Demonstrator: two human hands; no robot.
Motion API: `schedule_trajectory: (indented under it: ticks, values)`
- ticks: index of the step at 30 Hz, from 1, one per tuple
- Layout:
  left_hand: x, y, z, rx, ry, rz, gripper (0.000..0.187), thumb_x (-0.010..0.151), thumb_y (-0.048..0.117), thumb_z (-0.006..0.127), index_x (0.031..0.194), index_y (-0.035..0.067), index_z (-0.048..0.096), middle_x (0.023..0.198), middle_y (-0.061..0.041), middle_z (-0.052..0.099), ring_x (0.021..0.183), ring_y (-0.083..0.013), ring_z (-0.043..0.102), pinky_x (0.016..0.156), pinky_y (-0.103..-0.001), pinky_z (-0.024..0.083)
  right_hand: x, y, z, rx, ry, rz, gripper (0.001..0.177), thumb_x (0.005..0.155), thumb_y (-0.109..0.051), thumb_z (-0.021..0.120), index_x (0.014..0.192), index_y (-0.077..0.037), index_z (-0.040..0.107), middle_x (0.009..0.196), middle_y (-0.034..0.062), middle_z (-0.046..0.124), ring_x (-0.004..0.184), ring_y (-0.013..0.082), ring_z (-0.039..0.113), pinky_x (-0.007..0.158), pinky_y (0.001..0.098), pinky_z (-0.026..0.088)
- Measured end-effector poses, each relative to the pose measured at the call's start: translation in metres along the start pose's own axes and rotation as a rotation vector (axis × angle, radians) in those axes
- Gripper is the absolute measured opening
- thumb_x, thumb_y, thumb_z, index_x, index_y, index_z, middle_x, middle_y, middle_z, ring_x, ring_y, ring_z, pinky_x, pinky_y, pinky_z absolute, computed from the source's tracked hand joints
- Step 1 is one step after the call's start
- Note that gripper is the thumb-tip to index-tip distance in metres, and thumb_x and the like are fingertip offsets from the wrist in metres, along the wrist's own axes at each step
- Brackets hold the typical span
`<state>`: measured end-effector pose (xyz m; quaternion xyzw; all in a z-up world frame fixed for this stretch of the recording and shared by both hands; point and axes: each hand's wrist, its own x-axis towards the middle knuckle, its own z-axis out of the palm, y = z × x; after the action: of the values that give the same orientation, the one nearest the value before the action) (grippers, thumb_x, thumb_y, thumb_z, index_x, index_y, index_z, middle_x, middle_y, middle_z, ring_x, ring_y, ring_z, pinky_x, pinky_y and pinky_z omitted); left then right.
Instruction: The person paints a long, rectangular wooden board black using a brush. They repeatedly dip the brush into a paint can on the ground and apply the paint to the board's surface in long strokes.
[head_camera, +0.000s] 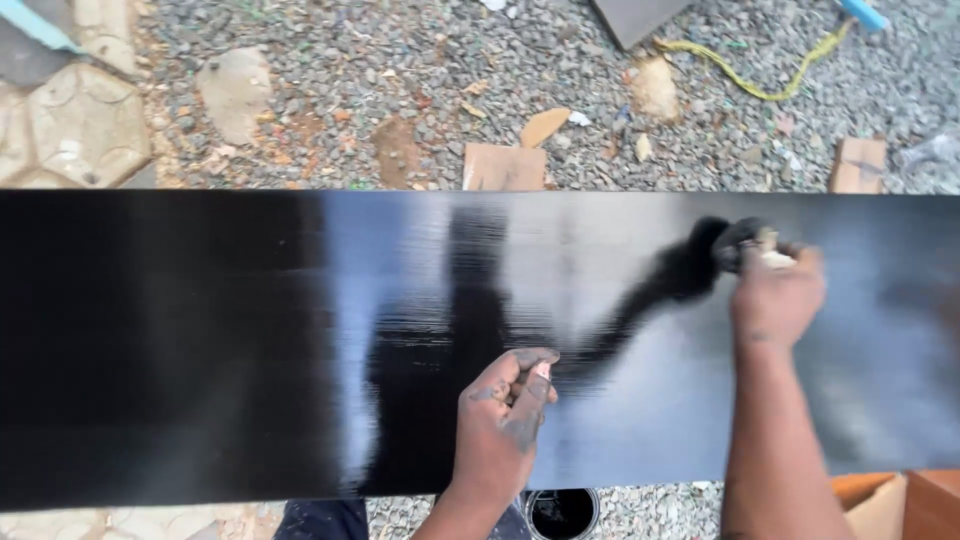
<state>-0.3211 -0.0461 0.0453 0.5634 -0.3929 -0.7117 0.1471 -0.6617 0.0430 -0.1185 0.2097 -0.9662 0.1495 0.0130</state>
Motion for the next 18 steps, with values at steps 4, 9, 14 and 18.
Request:
schedule_trajectory:
  ticks: [4,9,14,18]
  values:
    - [0.001,0.003,-0.017,-0.007,0.053,0.021,0.023,0.097,0.016,0.061,0.109,0.007,0.079,0.074,-0.003,0.068,0.056,-0.0084,0.051,0.050,-0.024,0.043,0.008,-0.053,0.012,0.407,-0.178,0.228,0.023,0.087,-0.032,0.077,0.086,-0.017,0.059,0.076,-0.0051,0.053,0.068,0.0097,0.044,0.061,0.0321,0.039]
    - [-0.001,0.006,-0.075,-0.102,0.140,0.025,0.023,0.096,0.017,0.063,0.109,0.007,0.079,0.073,-0.004,0.068,0.056,-0.0086,0.050,0.051,-0.024,0.042,-0.052,-0.181,0.045,0.457,-0.298,0.230,0.037,0.084,-0.024,0.071,0.064,-0.018,0.040,0.064,-0.0077,0.036,0.064,0.0099,0.030,0.054,0.0390,0.029]
    - [-0.014,0.008,-0.164,-0.112,0.238,0.063,0.023,0.096,0.019,0.064,0.106,0.007,0.081,0.073,-0.004,0.070,0.062,-0.0077,0.059,0.054,-0.023,0.051,-0.116,-0.296,0.074,0.370,-0.358,0.088,0.035,0.081,-0.035,0.077,0.063,-0.016,0.053,0.060,-0.0015,0.045,0.060,0.0151,0.038,0.056,0.0442,0.032]
    - [-0.042,0.007,-0.246,-0.138,0.286,0.001,0.030,0.096,0.024,0.063,0.111,0.005,0.081,0.073,-0.006,0.069,0.061,-0.0105,0.055,0.057,-0.025,0.049,-0.217,-0.407,0.032,0.928,-0.725,0.143,0.025,0.085,-0.024,0.081,0.074,-0.021,0.059,0.063,-0.0044,0.061,0.052,0.0041,0.051,0.047,0.0223,0.036]
